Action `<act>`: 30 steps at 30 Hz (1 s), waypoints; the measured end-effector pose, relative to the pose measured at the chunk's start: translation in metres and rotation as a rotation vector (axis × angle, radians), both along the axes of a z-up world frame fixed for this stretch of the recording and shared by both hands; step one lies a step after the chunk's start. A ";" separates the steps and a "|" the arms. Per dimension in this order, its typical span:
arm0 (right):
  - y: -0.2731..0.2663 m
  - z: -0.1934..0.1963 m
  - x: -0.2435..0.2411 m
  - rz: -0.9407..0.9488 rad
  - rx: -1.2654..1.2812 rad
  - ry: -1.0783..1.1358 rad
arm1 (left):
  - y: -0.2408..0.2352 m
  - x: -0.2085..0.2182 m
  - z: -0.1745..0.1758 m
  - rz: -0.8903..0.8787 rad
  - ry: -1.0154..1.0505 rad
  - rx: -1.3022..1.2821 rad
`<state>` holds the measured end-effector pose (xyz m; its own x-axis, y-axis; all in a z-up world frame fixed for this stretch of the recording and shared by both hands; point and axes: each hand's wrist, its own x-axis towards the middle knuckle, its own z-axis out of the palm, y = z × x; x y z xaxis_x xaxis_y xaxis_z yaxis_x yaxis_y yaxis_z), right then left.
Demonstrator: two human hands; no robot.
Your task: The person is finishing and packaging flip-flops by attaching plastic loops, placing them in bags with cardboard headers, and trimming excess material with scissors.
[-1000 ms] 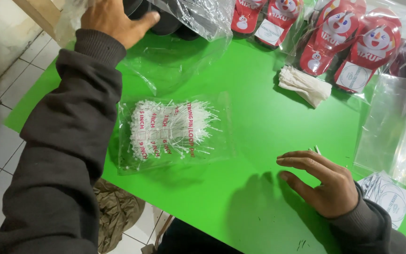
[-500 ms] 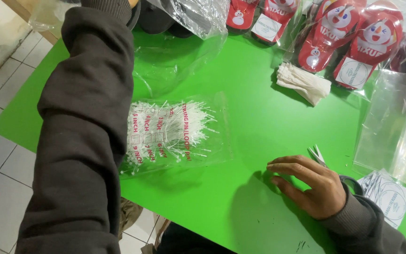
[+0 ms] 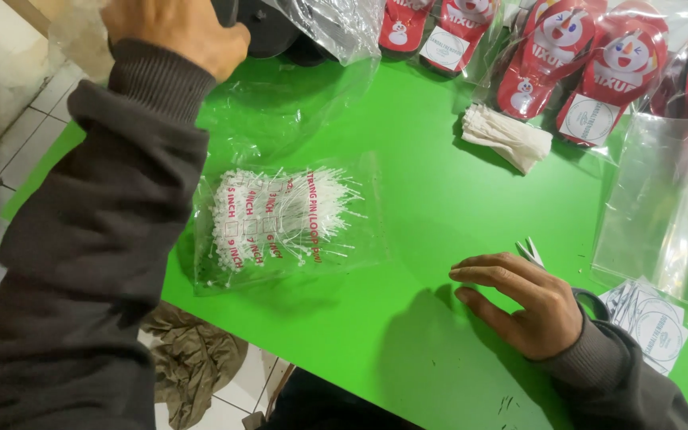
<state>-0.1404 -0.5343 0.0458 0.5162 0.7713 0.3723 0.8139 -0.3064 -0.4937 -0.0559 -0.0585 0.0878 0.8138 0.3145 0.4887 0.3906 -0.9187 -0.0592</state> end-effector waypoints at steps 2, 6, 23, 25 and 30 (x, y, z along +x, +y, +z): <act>-0.003 -0.003 0.001 0.001 -0.003 -0.028 | -0.019 -0.033 0.018 -0.020 0.077 0.029; -0.005 0.002 -0.001 -0.009 -0.015 -0.049 | -0.059 -0.126 0.039 -0.075 -0.039 0.209; -0.047 0.061 -0.011 -0.018 0.582 0.544 | -0.199 -0.199 0.052 -1.059 0.567 -1.246; -0.066 0.053 -0.009 -0.098 0.672 0.613 | -0.226 -0.178 0.030 -1.149 0.425 -1.113; -0.087 0.053 -0.010 -0.310 0.830 0.817 | -0.263 -0.118 -0.018 -1.316 0.131 -0.633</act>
<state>-0.1506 -0.6214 0.0985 0.9518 0.2529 0.1734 0.1176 0.2214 -0.9681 -0.1738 -0.3215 0.0702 0.7037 -0.5450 0.4559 -0.7082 -0.4858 0.5123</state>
